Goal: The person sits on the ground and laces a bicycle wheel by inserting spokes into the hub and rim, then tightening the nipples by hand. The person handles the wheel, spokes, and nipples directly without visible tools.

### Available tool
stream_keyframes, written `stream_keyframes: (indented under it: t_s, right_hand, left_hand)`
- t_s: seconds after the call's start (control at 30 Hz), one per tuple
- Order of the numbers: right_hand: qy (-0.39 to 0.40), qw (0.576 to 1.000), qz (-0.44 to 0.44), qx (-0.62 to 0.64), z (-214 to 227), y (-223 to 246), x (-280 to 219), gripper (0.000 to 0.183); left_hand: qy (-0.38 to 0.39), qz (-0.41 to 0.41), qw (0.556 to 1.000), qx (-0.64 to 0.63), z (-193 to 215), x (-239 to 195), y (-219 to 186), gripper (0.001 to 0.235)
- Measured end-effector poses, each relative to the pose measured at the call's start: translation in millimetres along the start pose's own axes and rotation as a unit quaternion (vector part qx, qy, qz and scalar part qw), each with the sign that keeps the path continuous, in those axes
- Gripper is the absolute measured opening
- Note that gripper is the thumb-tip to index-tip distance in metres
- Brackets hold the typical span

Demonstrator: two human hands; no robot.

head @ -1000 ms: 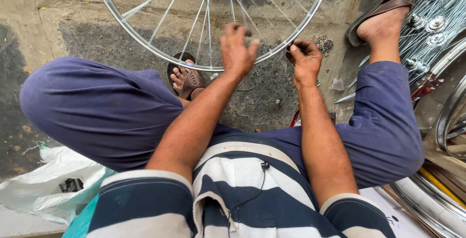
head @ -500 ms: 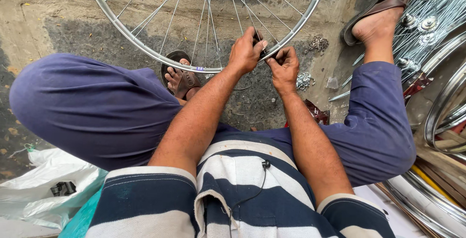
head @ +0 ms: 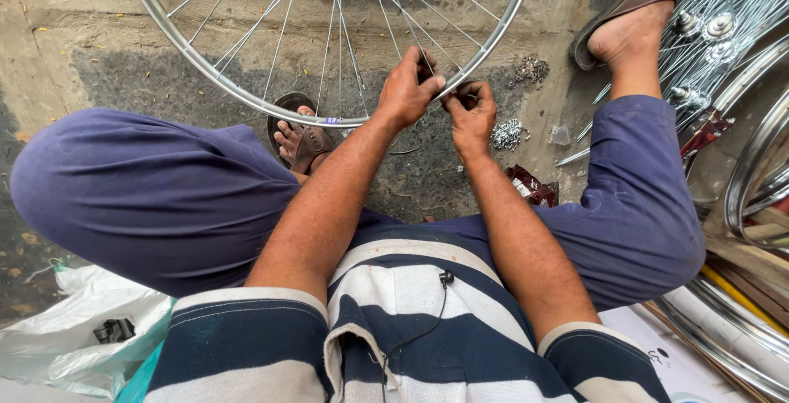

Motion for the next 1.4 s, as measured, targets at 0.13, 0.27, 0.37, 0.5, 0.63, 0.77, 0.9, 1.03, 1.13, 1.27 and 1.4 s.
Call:
stream_keyframes:
  t_s: [0.13, 0.27, 0.37, 0.5, 0.63, 0.77, 0.9, 1.03, 1.13, 1.27, 1.4]
  right_hand:
    - [0.014, 0.997, -0.076, 0.002, 2, -6, -2, 0.02]
    - [0.088, 0.988, -0.131, 0.002, 12, -15, 0, 0.026]
    - [0.163, 0.919, -0.224, -0.282, 46, -29, 0, 0.019]
    - [-0.004, 0.915, -0.245, -0.322, 114, -52, 20, 0.025]
    - [-0.146, 0.891, -0.23, -0.364, 180, -68, 26, 0.019]
    - [-0.161, 0.874, -0.191, -0.417, 205, -80, 33, 0.019]
    - [-0.177, 0.87, -0.193, -0.417, 194, -92, 35, 0.018]
    - [-0.137, 0.838, -0.126, -0.513, 174, -87, 39, 0.015]
    - [-0.104, 0.809, -0.098, -0.57, 165, -79, 40, 0.014]
    - [-0.055, 0.789, -0.075, -0.607, 163, -64, 46, 0.011]
    - [-0.097, 0.883, -0.131, -0.44, 180, -50, 41, 0.012]
  left_hand:
    - [0.001, -0.022, 1.0, 0.009, -4, 0, 1, 0.037]
    - [-0.051, -0.005, 0.99, 0.133, -5, -3, -5, 0.041]
    - [-0.022, -0.054, 0.998, 0.033, -5, -5, -4, 0.041]
    - [-0.006, -0.039, 0.996, 0.078, -3, -4, -6, 0.04]
    - [-0.006, -0.005, 0.994, 0.113, -4, -5, -11, 0.043]
    - [0.031, -0.012, 0.998, 0.055, 0, -2, -20, 0.043]
    - [0.025, 0.066, 0.988, 0.134, 0, -2, -26, 0.045]
    - [0.023, -0.063, 0.998, 0.016, -1, 0, -34, 0.046]
    - [0.026, 0.015, 0.996, 0.08, -2, 1, -29, 0.046]
    - [0.01, -0.043, 0.998, 0.051, 0, 1, -28, 0.047]
    - [0.029, -0.031, 0.999, 0.024, -1, 3, -25, 0.046]
Point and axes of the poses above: each hand's wrist, its own x-axis towards the middle knuckle, its own z-axis out of the back of the hand, y = z × x, the point moved 2 cm from there along x, towards the middle knuckle, and after that the axes turned 11 degrees about y, right-handed, at the moved point
